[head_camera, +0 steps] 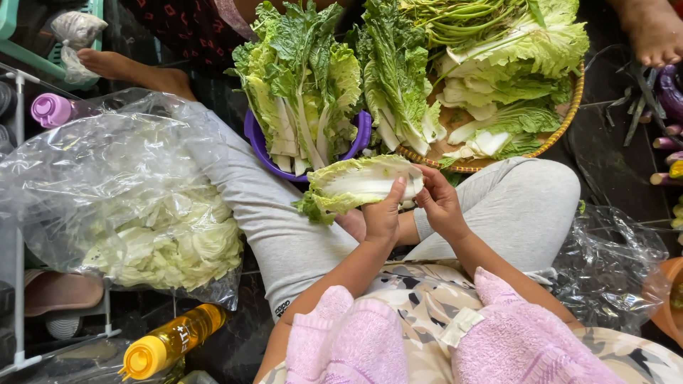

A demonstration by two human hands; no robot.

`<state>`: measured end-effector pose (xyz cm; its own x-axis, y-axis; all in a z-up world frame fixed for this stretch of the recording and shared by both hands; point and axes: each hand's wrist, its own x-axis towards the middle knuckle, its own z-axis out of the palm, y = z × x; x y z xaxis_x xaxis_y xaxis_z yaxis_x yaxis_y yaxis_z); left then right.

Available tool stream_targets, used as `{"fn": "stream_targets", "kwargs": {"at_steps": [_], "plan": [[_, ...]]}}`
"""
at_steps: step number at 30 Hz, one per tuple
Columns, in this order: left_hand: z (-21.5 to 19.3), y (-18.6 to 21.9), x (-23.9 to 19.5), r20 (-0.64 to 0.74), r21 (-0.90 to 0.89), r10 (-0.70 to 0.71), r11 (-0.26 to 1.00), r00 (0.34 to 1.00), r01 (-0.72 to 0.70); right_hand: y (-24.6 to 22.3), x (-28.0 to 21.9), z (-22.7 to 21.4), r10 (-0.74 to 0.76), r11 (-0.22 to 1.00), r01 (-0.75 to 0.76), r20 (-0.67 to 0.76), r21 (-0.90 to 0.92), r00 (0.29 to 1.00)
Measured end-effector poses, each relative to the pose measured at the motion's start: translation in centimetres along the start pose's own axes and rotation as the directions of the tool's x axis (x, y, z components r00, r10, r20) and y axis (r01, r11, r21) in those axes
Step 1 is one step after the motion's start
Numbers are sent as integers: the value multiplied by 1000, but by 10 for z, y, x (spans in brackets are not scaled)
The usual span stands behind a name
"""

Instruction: The person sits on the floor and manually separates leaves from stalks of leafy green vegetables. They pick up bunches, peel off outer leaves, and place the separated parts into a purple bucket and a woven basket.

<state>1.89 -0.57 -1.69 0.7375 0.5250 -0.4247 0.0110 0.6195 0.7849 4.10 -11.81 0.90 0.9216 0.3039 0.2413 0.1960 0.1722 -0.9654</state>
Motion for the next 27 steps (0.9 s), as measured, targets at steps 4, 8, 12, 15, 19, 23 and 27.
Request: {"fn": "stream_targets", "kwargs": {"at_steps": [4, 8, 12, 15, 19, 23, 27], "plan": [[6, 19, -9, -25, -151, -101, 984, 995, 96, 3, 6, -14, -37, 998, 40, 74, -39, 997], [5, 24, -11, -40, -239, -221, 949, 974, 206, -1, 13, -23, -109, 989, 126, 190, -80, 976], [9, 20, -16, 0, -217, -220, 952, 975, 215, -36, 27, -8, -139, 987, 151, 158, -63, 978], [-3, 2, -8, 1, -203, -225, 954, 974, 221, -40, 27, -7, -150, 985, 162, 163, -66, 975], [3, 19, -16, 15, -221, -265, 940, 964, 262, -45, 27, -16, -142, 984, 162, 212, -79, 967], [-8, -2, -7, 42, -204, -328, 922, 944, 329, -56, 35, -21, -145, 967, 196, 282, -164, 948], [-21, -33, 2, 68, -142, -363, 918, 929, 370, -35, 34, -28, -135, 979, 170, 268, -110, 954]]}}
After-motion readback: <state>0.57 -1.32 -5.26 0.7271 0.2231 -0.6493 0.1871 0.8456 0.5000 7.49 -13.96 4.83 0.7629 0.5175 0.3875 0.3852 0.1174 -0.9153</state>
